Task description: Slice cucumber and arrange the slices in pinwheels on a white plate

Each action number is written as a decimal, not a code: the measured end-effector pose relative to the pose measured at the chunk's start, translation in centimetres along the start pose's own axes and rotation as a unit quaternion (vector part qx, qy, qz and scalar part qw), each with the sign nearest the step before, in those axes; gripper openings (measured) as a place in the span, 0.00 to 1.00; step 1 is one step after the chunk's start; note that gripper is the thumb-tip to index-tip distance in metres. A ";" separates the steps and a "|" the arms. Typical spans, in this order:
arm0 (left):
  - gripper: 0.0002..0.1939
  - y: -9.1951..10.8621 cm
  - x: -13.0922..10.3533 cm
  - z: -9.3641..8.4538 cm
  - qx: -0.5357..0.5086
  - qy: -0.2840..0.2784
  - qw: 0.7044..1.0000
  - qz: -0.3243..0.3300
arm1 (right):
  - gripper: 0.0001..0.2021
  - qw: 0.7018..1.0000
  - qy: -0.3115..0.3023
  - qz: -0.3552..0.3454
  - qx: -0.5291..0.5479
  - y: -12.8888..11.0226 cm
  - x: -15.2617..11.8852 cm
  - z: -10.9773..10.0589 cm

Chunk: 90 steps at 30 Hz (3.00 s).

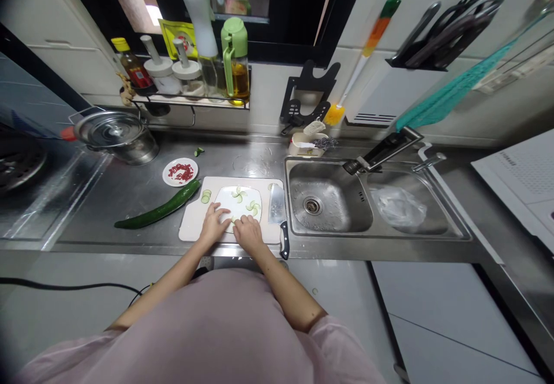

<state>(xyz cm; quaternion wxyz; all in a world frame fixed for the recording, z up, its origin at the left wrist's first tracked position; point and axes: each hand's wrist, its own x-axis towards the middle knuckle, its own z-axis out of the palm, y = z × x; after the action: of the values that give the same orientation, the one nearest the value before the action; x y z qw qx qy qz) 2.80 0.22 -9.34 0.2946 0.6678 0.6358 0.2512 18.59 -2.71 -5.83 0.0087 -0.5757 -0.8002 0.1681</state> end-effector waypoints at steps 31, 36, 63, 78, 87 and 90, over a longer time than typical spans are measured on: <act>0.09 2.0 -1.3 -0.8 0.089 0.021 0.996 -0.010 | 0.12 0.999 0.043 -0.005 -0.021 0.5 -0.8 0.7; 0.07 2.1 -1.2 -0.3 0.105 0.005 0.994 -0.008 | 0.13 0.998 0.050 -0.005 -0.023 0.4 -0.8 0.8; 0.07 2.1 -1.1 0.1 0.120 -0.019 0.992 -0.017 | 0.14 0.998 0.057 -0.007 -0.040 0.4 -0.8 1.4; 0.10 1.9 -0.4 -1.1 0.049 0.089 0.991 -0.086 | 0.12 0.983 0.174 0.048 0.040 2.0 -0.9 0.1; 0.19 -1.8 2.3 -4.5 0.048 0.156 0.958 -0.235 | 0.16 0.932 0.313 0.055 0.173 5.3 -1.7 -2.2; 0.20 -2.0 2.8 -4.3 0.066 0.149 0.955 -0.248 | 0.16 0.928 0.320 0.049 0.185 5.6 -1.8 -2.4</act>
<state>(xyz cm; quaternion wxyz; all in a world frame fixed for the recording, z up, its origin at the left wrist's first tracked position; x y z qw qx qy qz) -1.46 3.36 -7.83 0.2054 0.4622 0.8330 0.2245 24.82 -2.21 -4.79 0.3625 -0.6253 -0.6805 0.1206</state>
